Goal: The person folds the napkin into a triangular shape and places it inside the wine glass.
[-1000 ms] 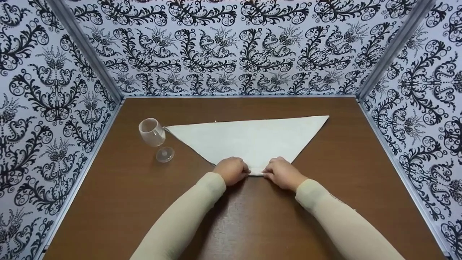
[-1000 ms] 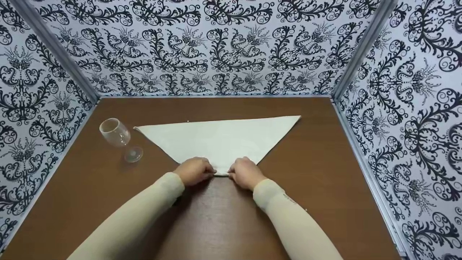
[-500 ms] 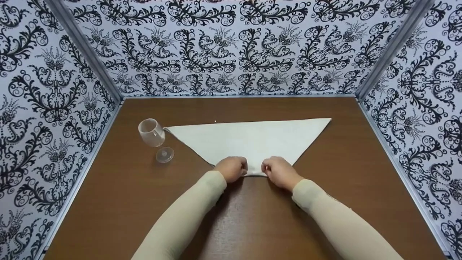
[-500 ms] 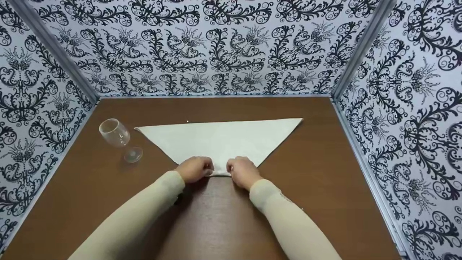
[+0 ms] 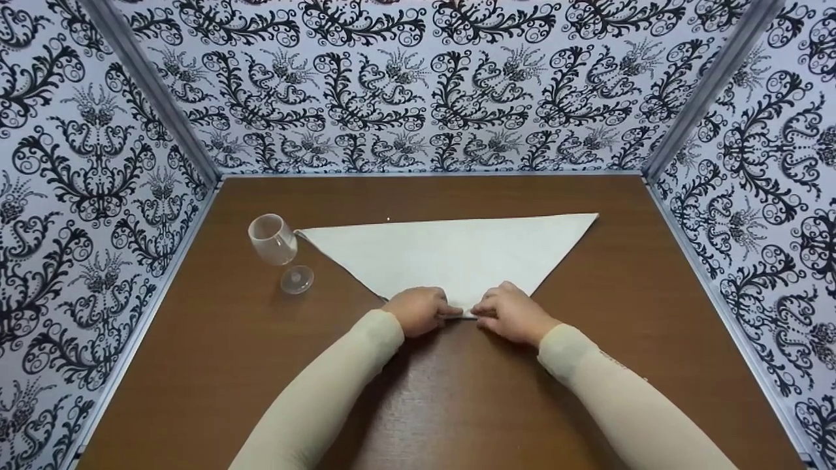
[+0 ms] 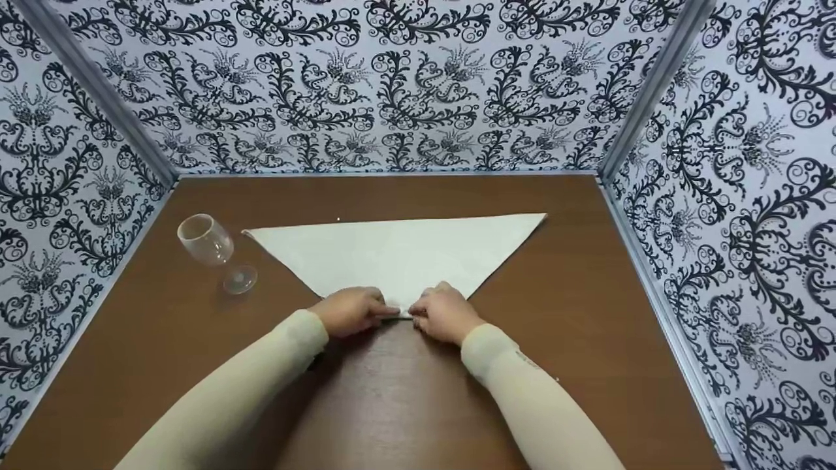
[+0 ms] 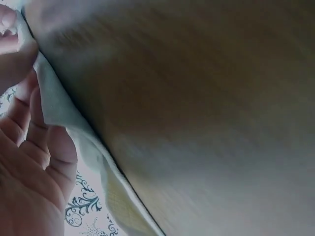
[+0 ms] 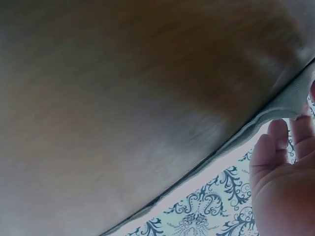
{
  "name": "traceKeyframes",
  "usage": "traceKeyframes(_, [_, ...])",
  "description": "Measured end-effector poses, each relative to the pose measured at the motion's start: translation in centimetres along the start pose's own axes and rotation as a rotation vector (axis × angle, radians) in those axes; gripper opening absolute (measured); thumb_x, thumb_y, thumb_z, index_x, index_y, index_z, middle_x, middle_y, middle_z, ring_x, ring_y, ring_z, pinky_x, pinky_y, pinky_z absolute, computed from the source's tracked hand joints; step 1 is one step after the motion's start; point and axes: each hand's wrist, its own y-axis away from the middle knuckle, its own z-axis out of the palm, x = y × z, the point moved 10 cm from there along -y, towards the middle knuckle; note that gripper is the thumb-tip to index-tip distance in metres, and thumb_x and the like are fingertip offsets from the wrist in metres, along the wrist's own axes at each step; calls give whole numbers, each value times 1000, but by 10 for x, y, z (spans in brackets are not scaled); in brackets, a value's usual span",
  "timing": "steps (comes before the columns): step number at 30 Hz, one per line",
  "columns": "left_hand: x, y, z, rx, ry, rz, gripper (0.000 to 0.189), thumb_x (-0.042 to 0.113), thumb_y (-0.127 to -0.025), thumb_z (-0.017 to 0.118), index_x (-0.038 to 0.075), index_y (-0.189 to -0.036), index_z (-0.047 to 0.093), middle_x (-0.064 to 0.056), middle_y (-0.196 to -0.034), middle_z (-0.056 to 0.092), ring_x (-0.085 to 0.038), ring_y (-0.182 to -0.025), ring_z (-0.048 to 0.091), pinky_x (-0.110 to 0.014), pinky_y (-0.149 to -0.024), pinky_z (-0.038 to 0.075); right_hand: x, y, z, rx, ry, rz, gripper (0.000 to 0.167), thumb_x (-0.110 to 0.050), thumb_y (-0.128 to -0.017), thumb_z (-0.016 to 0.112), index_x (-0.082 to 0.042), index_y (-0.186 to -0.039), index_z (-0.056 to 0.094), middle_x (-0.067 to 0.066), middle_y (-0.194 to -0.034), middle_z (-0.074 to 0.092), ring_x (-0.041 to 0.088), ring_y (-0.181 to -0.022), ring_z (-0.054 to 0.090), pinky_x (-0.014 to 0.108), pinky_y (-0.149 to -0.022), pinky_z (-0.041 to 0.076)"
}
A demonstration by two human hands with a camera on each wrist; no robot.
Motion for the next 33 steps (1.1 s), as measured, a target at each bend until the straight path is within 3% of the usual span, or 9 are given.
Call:
traceKeyframes(6, [-4,1,3,-66,59,-17,45,26,-99,75,35,-143,66,-1,-115,69,-15,-93,65,-33,-87,56,7,1,7,-61,-10,50,39,-34,-96,77,-24,-134,75,1,-109,71,19,-94,51,41,-87,44])
traceKeyframes(13, [-7,-3,3,-84,111,-44,42,25,-100,75,33,-140,69,-1,-112,70,-13,-90,63,-31,-85,55,11,-4,9,-80,-37,87,35,-33,-96,78,-24,-130,77,-1,-104,69,17,-92,50,38,-84,43])
traceKeyframes(21, [-9,-8,1,-55,120,-83,39,24,-96,79,33,-134,74,2,-110,73,-14,-95,68,-31,-87,57,14,-10,12,-80,-48,105,30,-23,-96,77,-20,-125,80,0,-103,73,21,-95,56,40,-87,47])
traceKeyframes(28, [-14,-10,-2,26,96,-126,28,22,-100,73,31,-126,79,1,-108,76,-17,-97,71,-34,-89,59,14,-12,10,-48,-14,118,23,-16,-98,73,-17,-119,82,3,-100,76,23,-92,62,43,-85,52])
traceKeyframes(33, [-22,-10,-1,49,124,-177,25,22,-103,68,29,-122,81,3,-116,79,-18,-110,73,-37,-97,58,16,-14,10,-60,-81,195,17,-15,-100,72,-13,-111,84,4,-103,78,24,-95,66,45,-90,54])
